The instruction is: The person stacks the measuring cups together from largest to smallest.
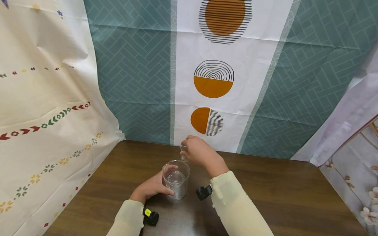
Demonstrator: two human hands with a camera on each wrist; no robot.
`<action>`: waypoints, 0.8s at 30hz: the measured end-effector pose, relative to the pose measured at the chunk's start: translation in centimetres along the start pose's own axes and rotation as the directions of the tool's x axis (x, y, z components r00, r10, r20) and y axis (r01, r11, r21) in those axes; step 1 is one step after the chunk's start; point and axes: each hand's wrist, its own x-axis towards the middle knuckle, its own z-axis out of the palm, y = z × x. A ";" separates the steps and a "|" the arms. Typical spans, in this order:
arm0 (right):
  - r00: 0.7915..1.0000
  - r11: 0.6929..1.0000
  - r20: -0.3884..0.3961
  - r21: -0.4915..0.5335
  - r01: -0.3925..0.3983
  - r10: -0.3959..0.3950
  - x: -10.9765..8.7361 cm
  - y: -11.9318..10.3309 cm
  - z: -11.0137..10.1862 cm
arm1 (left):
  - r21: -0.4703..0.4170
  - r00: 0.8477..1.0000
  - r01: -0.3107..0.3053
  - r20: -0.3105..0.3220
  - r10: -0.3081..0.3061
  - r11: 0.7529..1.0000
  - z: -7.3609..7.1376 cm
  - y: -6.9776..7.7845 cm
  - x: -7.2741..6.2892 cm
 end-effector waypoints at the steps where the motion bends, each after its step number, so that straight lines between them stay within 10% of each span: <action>1: 1.000 1.000 0.000 -0.001 0.003 -0.003 0.0 -0.1 -0.1 | 0.000 1.000 -0.002 0.000 0.002 1.000 0.0 0.0 0.0; 24: 0.997 0.997 0.020 0.015 0.074 -0.074 -0.4 -1.3 -0.3 | 0.013 1.000 0.001 0.009 -0.001 1.000 0.0 0.4 -0.2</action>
